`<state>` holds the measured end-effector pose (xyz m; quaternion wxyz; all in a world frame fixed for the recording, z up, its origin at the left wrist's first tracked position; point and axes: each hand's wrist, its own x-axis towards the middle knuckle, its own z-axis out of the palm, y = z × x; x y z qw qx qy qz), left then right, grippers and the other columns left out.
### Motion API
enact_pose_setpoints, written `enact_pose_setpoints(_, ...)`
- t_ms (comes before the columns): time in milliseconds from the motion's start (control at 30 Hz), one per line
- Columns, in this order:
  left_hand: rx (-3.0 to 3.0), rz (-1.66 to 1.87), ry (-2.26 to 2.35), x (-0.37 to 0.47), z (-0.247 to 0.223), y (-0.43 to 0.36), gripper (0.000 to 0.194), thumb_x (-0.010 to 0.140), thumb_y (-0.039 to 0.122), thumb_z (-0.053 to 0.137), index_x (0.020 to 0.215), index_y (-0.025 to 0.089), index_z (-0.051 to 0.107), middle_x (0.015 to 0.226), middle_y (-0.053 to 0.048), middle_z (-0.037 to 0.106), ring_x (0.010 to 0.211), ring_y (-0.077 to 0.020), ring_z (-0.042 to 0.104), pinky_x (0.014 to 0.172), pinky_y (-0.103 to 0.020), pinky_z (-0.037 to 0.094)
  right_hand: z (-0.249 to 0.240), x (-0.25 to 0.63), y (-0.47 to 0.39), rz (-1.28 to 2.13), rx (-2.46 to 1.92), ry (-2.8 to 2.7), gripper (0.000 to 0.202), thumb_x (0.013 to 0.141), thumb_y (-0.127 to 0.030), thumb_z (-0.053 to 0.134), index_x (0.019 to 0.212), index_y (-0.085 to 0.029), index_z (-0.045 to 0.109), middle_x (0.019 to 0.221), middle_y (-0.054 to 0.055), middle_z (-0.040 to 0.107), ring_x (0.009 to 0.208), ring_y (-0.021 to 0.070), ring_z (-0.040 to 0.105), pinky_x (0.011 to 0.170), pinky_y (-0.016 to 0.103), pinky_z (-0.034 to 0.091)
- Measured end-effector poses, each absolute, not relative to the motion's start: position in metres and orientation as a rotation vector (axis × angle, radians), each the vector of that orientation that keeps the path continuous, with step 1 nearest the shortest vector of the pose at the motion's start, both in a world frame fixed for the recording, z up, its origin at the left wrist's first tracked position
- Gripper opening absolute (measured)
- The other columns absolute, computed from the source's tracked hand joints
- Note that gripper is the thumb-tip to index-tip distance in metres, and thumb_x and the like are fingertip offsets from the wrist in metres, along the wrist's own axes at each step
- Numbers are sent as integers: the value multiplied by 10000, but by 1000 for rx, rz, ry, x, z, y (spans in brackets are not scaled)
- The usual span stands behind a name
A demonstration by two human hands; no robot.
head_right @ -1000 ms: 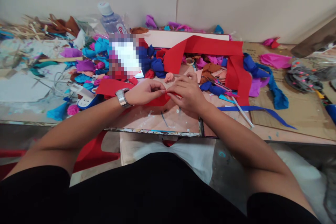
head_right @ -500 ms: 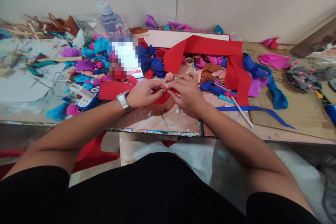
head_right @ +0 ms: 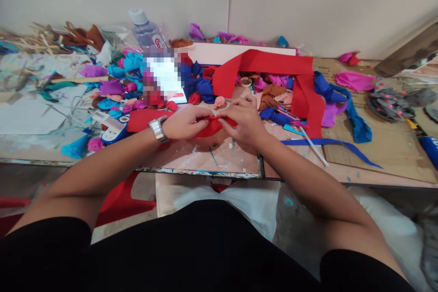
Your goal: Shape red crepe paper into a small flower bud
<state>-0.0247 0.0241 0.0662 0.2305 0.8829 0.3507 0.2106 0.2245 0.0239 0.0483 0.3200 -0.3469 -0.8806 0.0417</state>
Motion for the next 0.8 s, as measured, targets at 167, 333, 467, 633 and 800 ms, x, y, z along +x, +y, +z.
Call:
enact_pose_setpoints(167,2454,532,1041,-26,66,26,284,905,212,479,908,162,759,783,-39,709,672,-165,570,664,-324,386,46,227,26,152,-927,-2261,170,1000,-338,649,981,-260,799,921,43,826,996,280,690,1030,503,372)
enact_pose_setpoints(333,2537,402,1334,-27,61,29,234,894,232,505,807,195,720,671,-43,640,596,-185,512,615,-352,276,42,230,31,170,-991,-2234,122,942,-292,667,932,-245,779,892,43,807,989,289,681,1022,510,354)
enact_pose_setpoints(467,2584,327,1484,-28,54,30,211,879,268,535,831,206,732,673,-61,644,582,-202,514,606,-360,227,39,228,31,202,-1007,-2239,112,921,-282,678,919,-238,781,881,50,802,982,294,672,995,505,362)
enact_pose_setpoints(633,2587,371,1256,-24,55,26,304,953,362,512,910,186,755,764,-77,717,632,-197,559,613,-355,286,37,222,27,251,-990,-2279,126,935,-301,679,946,-248,792,908,57,813,990,299,674,973,498,383)
enact_pose_setpoints(800,2510,367,1162,-24,56,28,348,950,274,468,960,164,798,816,-65,751,662,-174,571,645,-337,358,36,220,24,253,-996,-2315,153,963,-314,669,980,-251,808,975,70,833,1041,309,681,1018,519,376)
